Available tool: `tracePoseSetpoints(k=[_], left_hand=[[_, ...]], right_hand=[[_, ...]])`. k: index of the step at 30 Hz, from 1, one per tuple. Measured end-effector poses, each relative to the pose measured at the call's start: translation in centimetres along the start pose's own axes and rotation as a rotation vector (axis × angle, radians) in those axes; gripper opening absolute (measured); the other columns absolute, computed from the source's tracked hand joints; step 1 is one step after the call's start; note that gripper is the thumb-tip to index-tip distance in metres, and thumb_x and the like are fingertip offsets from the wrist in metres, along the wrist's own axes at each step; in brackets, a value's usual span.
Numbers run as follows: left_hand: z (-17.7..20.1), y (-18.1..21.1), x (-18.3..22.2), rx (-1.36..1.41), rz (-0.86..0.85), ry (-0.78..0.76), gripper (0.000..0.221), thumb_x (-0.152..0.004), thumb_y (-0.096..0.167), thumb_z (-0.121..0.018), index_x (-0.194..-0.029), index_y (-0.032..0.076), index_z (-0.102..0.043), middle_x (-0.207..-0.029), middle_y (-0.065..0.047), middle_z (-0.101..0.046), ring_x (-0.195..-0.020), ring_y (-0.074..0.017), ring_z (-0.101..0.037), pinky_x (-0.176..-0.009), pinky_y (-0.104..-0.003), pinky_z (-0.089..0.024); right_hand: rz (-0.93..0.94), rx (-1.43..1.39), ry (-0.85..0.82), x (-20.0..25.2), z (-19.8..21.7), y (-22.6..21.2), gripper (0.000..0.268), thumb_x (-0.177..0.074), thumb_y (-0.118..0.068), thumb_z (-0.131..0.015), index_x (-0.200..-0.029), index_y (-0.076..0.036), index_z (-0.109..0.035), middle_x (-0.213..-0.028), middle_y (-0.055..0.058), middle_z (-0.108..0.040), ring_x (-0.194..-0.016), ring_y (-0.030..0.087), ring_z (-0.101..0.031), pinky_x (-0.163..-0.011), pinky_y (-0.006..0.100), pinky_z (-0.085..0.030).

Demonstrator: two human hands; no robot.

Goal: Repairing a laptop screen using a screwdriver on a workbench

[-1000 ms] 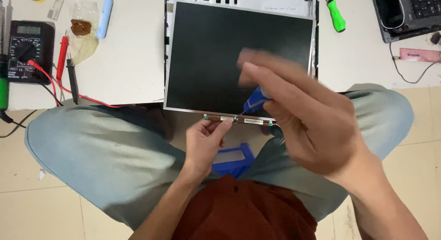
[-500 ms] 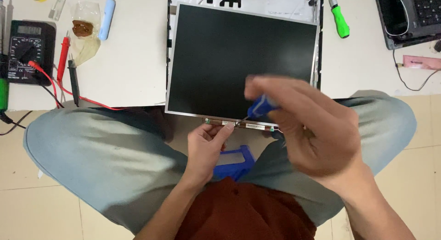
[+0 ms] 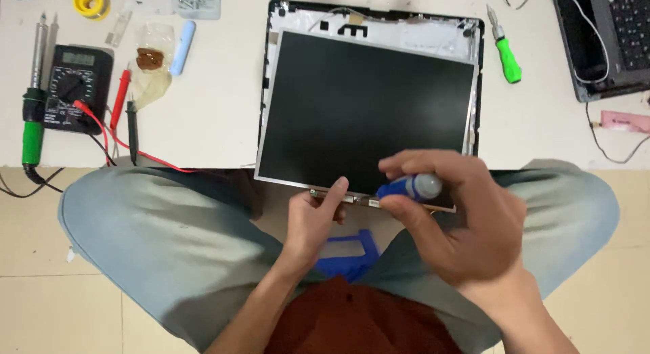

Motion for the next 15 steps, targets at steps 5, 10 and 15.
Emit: tracePoseSetpoints(k=[5, 10, 15], left_hand=[[-0.5, -0.7, 0.3, 0.176, 0.107, 0.073, 0.028, -0.086, 0.028, -0.074, -0.074, 0.003, -0.069, -0.061, -0.008, -0.063, -0.056, -0.0153, -0.057, -0.059, -0.033, -0.053], [-0.8, -1.1, -0.2, 0.309, 0.195, 0.101, 0.022, -0.086, 0.025, -0.075, -0.084, 0.004, -0.071, -0.069, -0.010, -0.066, -0.062, -0.0157, -0.061, -0.061, -0.030, -0.055], [-1.4, 0.7, -0.8, 0.294, 0.138, 0.107, 0.024, -0.088, 0.026, -0.073, -0.079, 0.004, -0.070, -0.067, -0.008, -0.064, -0.061, -0.0149, -0.060, -0.061, -0.030, -0.055]], right_hand=[[0.021, 0.032, -0.013, -0.3, 0.5, -0.2, 0.029, -0.087, -0.022, -0.073, -0.108, -0.004, -0.062, -0.102, 0.006, -0.074, -0.078, 0.013, -0.072, -0.070, 0.024, -0.055], [0.051, 0.048, -0.053, -1.2, 0.7, -0.1, 0.031, -0.086, -0.020, -0.074, -0.110, -0.002, -0.065, -0.102, 0.009, -0.074, -0.088, 0.019, -0.072, -0.076, 0.028, -0.057], [0.220, -0.038, 0.007, -2.4, 1.1, -0.2, 0.023, -0.096, -0.007, -0.065, -0.115, 0.005, -0.062, -0.107, 0.020, -0.072, -0.094, 0.028, -0.075, -0.083, 0.035, -0.061]])
Point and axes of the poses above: each hand's wrist, its own x-axis away from the middle knuckle, its own z-axis out of the back of the hand, y = z × x, the point moved 10 cm from there along -x, towards the middle knuckle
